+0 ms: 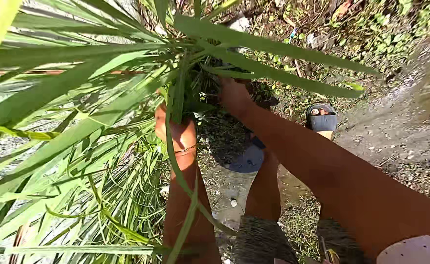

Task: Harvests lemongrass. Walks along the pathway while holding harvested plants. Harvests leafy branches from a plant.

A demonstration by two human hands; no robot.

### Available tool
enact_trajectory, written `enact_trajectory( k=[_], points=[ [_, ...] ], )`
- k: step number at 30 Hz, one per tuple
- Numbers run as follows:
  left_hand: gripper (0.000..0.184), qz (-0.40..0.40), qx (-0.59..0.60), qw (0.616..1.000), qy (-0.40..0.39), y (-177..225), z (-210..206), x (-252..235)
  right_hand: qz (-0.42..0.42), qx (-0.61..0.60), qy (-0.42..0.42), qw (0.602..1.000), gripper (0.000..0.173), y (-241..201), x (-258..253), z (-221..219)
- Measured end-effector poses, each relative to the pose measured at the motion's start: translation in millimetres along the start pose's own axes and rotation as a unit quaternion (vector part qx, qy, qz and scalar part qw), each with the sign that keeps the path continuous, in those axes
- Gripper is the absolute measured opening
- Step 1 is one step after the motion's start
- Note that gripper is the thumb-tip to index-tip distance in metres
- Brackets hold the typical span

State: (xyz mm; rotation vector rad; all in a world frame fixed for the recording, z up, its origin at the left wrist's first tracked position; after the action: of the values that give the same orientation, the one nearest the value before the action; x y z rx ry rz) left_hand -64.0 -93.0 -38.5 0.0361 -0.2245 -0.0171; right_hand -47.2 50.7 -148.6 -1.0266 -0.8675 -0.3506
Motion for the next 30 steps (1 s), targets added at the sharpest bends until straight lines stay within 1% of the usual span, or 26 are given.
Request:
enact_trajectory(
  k=[1,4,8,11,15,18,19,21,22,23,24,25,26,28,30],
  points=[
    [0.035,-0.001,-0.008,1.000,0.002,-0.7,-2.1,-0.2,-0.001,-0.010,0.007,1.000,0.045,3.0,1.3,-0.8],
    [0.032,-0.013,-0.006,1.000,0.025,-3.8,-6.2,2.1,0.006,-0.034,0.015,0.999,0.041,4.4,0.0,-1.1],
    [0.040,0.005,0.009,1.000,-0.002,-4.7,-3.2,3.3,0.016,-0.024,0.015,0.999,0.037,-9.2,-11.4,-0.5],
    [0.042,0.015,0.004,1.000,-0.016,-2.7,-1.5,3.0,0.011,-0.025,0.015,1.000,0.043,-4.9,-7.1,-3.5],
    [0.036,0.001,0.017,1.000,0.005,-3.3,-7.1,4.8,-0.031,-0.011,0.008,0.999,0.058,10.9,1.0,-14.9],
    [0.037,0.023,0.027,0.999,0.013,0.4,-6.2,4.5,-0.020,-0.004,0.000,1.000,0.054,7.0,-3.4,-13.9],
    [0.038,0.029,0.029,0.999,0.011,2.0,-6.0,4.3,-0.010,0.001,0.009,1.000,0.051,4.5,-8.6,-14.2],
    [0.040,0.040,0.022,0.999,0.005,4.9,-4.9,4.0,0.036,0.018,0.093,0.995,0.042,6.5,-25.8,-27.6],
    [0.040,0.039,0.015,0.999,0.008,6.6,-4.5,3.1,0.050,0.022,0.114,0.992,0.042,6.2,-30.2,-30.1],
    [0.039,0.034,0.009,0.999,0.012,8.1,-4.4,2.2,0.043,0.015,0.091,0.995,0.044,2.1,-26.7,-24.0],
    [0.039,0.027,0.010,0.999,0.014,8.3,-4.0,1.6,0.021,-0.004,0.039,0.999,0.049,-5.1,-17.4,-13.1],
    [0.038,0.023,0.015,1.000,0.012,8.1,-3.3,2.1,0.004,-0.016,0.012,1.000,0.050,-7.9,-9.9,-7.9],
    [0.037,0.017,0.019,1.000,0.012,7.0,-2.7,3.4,-0.009,-0.022,-0.002,1.000,0.051,-6.9,-3.8,-7.1],
    [0.032,-0.003,0.032,0.999,0.021,0.0,-2.8,8.9,-0.026,-0.034,-0.001,0.999,0.049,2.9,7.8,-11.4],
    [0.032,-0.001,0.022,0.999,0.037,-7.2,-3.3,10.0,-0.040,-0.035,-0.002,0.999,0.051,14.7,11.9,-18.1]
  ],
)
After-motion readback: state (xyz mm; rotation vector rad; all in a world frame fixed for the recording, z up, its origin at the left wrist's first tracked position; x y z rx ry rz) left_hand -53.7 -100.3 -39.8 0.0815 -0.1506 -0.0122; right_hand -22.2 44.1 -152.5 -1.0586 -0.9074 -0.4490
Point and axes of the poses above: each hand's wrist, its own x-axis away from the middle knuckle, its own z-axis out of the back of the hand, y = z × x, the point moved 3 cm from there along -x, towards the middle knuckle, and after that the axes turned 1 degree about z, right-handed, at the moved point
